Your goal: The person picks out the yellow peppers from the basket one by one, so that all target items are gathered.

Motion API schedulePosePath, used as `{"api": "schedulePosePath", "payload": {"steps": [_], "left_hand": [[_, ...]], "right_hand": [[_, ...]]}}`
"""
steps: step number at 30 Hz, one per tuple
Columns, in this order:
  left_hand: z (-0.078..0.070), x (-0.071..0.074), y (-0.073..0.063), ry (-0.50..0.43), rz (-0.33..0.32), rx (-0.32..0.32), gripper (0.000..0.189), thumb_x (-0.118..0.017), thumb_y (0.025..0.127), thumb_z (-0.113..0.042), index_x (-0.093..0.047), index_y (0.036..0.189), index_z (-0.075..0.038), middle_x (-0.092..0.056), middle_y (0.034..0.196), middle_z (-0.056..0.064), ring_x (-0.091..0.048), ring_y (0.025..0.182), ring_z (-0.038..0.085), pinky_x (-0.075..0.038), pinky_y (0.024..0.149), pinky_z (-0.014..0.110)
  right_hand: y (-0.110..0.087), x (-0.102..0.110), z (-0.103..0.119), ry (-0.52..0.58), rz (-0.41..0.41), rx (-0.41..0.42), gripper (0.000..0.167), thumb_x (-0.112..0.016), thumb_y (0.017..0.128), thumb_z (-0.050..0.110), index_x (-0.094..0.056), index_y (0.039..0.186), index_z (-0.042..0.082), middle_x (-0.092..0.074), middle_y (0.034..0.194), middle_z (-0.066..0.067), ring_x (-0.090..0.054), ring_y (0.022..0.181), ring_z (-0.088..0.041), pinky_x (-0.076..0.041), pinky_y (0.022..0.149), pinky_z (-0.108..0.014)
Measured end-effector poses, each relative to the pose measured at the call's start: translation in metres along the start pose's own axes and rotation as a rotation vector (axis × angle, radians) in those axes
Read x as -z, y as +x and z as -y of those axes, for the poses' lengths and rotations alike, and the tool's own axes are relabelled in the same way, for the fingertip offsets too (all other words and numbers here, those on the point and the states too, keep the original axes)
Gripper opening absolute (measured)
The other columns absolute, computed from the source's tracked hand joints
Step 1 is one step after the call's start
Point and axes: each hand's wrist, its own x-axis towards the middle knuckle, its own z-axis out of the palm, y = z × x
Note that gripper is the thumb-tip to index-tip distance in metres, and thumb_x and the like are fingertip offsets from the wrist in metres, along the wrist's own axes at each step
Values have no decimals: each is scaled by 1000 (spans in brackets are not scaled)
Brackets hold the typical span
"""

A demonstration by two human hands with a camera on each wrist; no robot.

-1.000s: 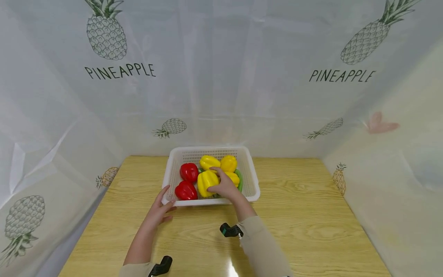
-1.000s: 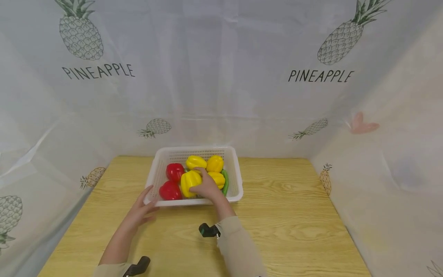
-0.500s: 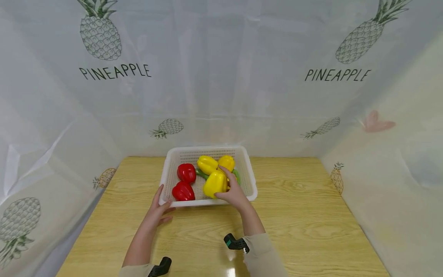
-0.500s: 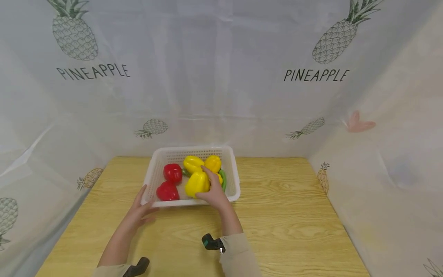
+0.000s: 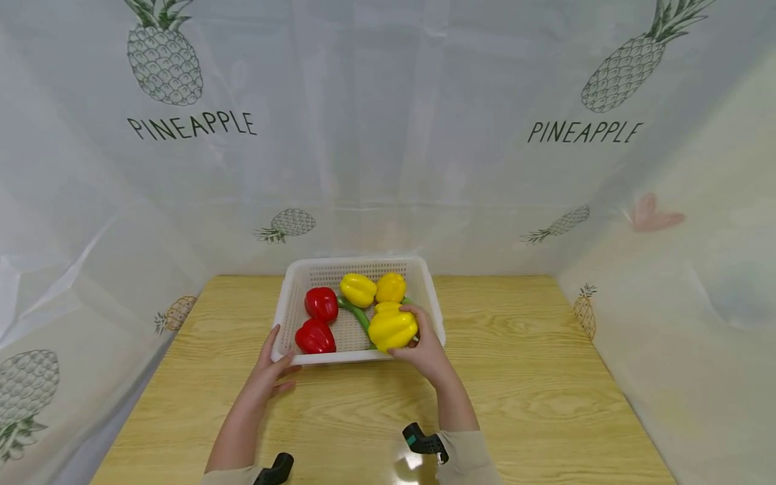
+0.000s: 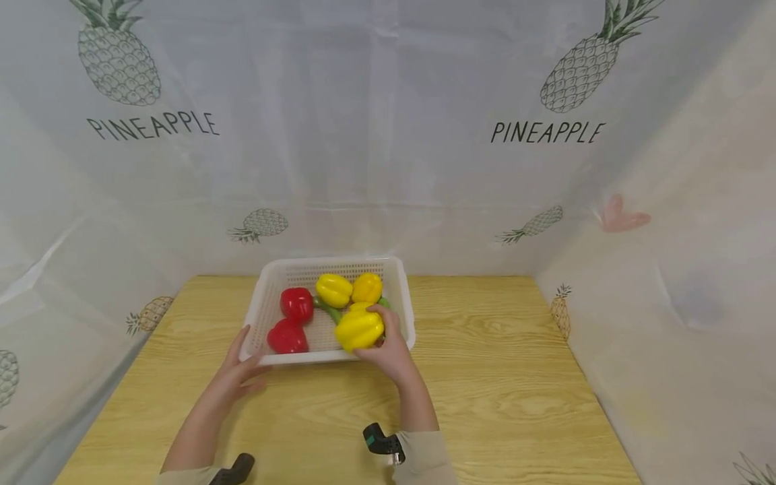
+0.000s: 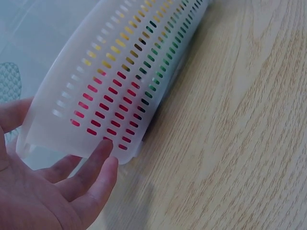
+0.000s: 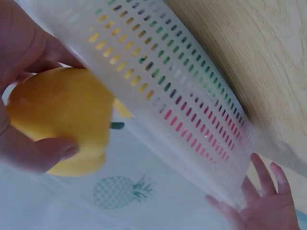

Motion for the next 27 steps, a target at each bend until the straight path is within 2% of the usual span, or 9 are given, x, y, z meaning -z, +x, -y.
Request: {"api": "schedulePosePath", "payload": {"steps": [4,8,13,20,27], "left_hand": [[1,1,0,3,-5,3,76,-47,103,-16,4,157,-33,-28,151,25,-53,118,40,-52,81,41],[1,1,-1,6,-3,-1,76,-47,103,-17,4,157,-33,-29,150,25,-53,119,40,-52,81,41],[2,1,-1,-5,0,0,76,-48,103,-17,2,156,-36,-29,150,23,-55,116,36,-53,82,41],[2,0,0,-1,-16,4,75,-48,103,-18,1,156,-36,-32,149,24,-54,118,39,-53,84,44],[1,-1,-1,14,-7,0,76,-48,103,-18,3,156,-35,-31,150,24,-51,120,41,-51,86,46]], "right_hand": [[-2,5,-10,-19,-19,6,73,-80,74,-4,-38,133,5,-34,140,-19,-46,118,-33,-46,96,-48],[-2,14,-30,-22,-28,10,74,-83,74,-3,-38,131,11,-35,139,-14,-48,115,-31,-48,92,-45],[-7,28,-35,-18,-51,5,72,-84,72,-3,-39,125,14,-41,133,-13,-52,108,-31,-52,84,-37],[-14,47,-37,-16,-124,-53,65,-84,73,0,-37,116,12,-43,125,-15,-52,104,-32,-51,81,-35],[-21,63,-41,36,-214,-65,59,-82,74,-4,-33,105,7,-39,142,-13,-50,111,-35,-51,80,-31]]}}
